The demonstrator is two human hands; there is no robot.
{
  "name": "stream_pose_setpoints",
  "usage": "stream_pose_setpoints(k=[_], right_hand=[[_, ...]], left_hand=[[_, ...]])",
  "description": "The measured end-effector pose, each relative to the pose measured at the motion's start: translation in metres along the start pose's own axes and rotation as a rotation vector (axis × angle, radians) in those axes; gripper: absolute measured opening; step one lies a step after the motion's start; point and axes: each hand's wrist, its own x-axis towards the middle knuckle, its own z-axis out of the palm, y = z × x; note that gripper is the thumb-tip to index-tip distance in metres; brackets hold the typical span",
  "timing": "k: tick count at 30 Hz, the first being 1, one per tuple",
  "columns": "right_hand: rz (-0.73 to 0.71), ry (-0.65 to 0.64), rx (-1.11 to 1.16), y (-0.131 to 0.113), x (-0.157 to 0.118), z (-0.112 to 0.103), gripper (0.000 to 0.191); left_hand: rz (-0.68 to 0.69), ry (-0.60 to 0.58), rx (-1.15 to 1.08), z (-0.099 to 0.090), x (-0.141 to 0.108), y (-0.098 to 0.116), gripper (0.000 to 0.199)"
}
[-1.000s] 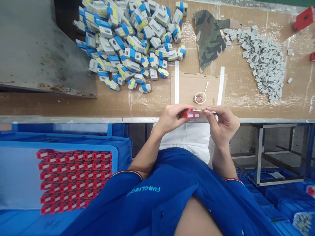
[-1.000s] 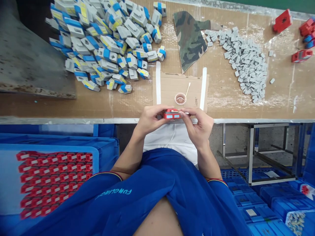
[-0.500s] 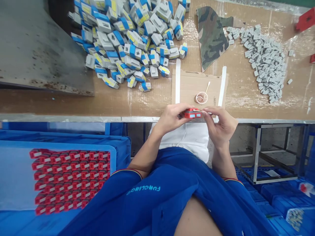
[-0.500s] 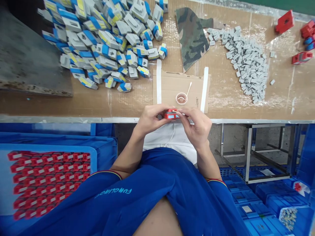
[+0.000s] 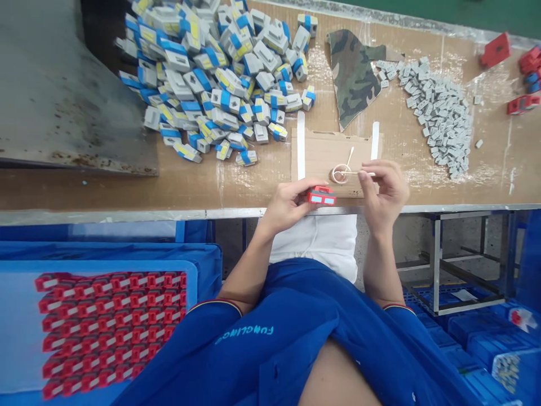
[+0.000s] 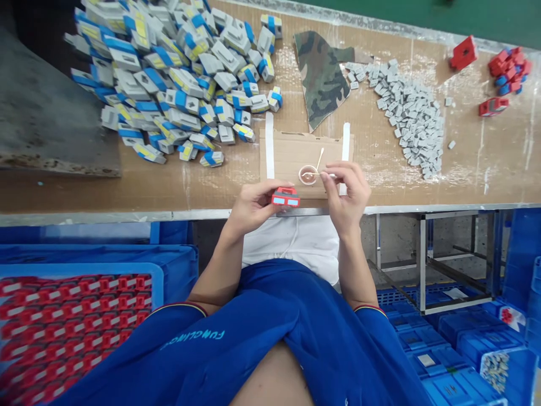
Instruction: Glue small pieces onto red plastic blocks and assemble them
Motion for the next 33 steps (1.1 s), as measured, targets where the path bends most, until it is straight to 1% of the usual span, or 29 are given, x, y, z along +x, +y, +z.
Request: stream_pose_setpoints(k=[3, 4, 6, 7, 8, 9, 10, 12, 13, 14, 15, 16, 18, 21, 24, 28, 30, 31, 33], right_hand=[[-0.012, -0.114, -0.019, 0.003, 0.001, 0.008, 0.023], [-0.015, -0.151, -0.005, 0.004, -0.001, 0.008, 0.029], [-0.014, -0.185, 0.019, 0.010, -0.003, 0.001, 0.047], [-0.006, -0.165, 0.013, 0.016, -0.004, -0.007, 0.051], [0.015, -0.112, -0.018, 0.025, -0.004, -0.018, 0.051], [0.044, -0.024, -0.079, 0.036, -0.003, -0.033, 0.048], [0.084, 0.086, -0.162, 0.049, -0.001, -0.050, 0.043], [0.186, 0.327, -0.398, 0.080, 0.004, -0.087, 0.037], [0.250, 0.408, -0.500, 0.095, 0.007, -0.106, 0.037], [0.326, 0.447, -0.572, 0.108, 0.011, -0.122, 0.036], [0.396, 0.440, -0.613, 0.120, 0.015, -0.135, 0.035], [0.450, 0.403, -0.628, 0.128, 0.019, -0.146, 0.034], [0.509, 0.296, -0.614, 0.138, 0.028, -0.157, 0.030], [0.545, 0.193, -0.575, 0.137, 0.037, -0.155, 0.022], [0.558, 0.178, -0.544, 0.131, 0.040, -0.148, 0.016], [0.505, 0.176, -0.528, 0.121, 0.035, -0.145, 0.008], [0.462, 0.173, -0.524, 0.108, 0.028, -0.142, 0.004], [0.429, 0.178, -0.510, 0.098, 0.023, -0.138, 0.005], [0.340, 0.164, -0.439, 0.068, 0.009, -0.124, 0.008]], left_hand=[[-0.046, 0.014, -0.145, -0.002, 0.000, -0.002, 0.036], [-0.055, 0.024, -0.182, -0.003, 0.000, -0.002, 0.036], [-0.059, 0.063, -0.222, -0.004, 0.001, -0.001, 0.038], [-0.060, 0.084, -0.226, -0.005, 0.001, -0.001, 0.040], [-0.062, 0.099, -0.224, -0.006, 0.002, -0.001, 0.044], [-0.072, 0.108, -0.220, -0.007, 0.002, 0.000, 0.048], [-0.088, 0.110, -0.215, -0.008, 0.002, 0.000, 0.052], [-0.126, 0.111, -0.207, -0.009, 0.002, 0.001, 0.058], [-0.143, 0.115, -0.202, -0.009, 0.002, 0.002, 0.059], [-0.155, 0.120, -0.194, -0.009, 0.001, 0.002, 0.060], [-0.163, 0.122, -0.182, -0.009, 0.001, 0.002, 0.061], [-0.165, 0.119, -0.168, -0.008, 0.001, 0.003, 0.062], [-0.155, 0.112, -0.136, -0.007, 0.000, 0.003, 0.064], [-0.115, 0.118, -0.113, -0.005, 0.000, 0.001, 0.065], [-0.065, 0.091, -0.154, -0.005, -0.002, -0.001, 0.064], [-0.003, 0.027, -0.229, -0.005, -0.003, -0.006, 0.061], [0.037, 0.012, -0.257, -0.006, -0.002, -0.007, 0.061], [0.046, 0.009, -0.267, -0.006, -0.001, -0.007, 0.063], [0.035, 0.014, -0.273, -0.005, 0.000, -0.005, 0.063]])
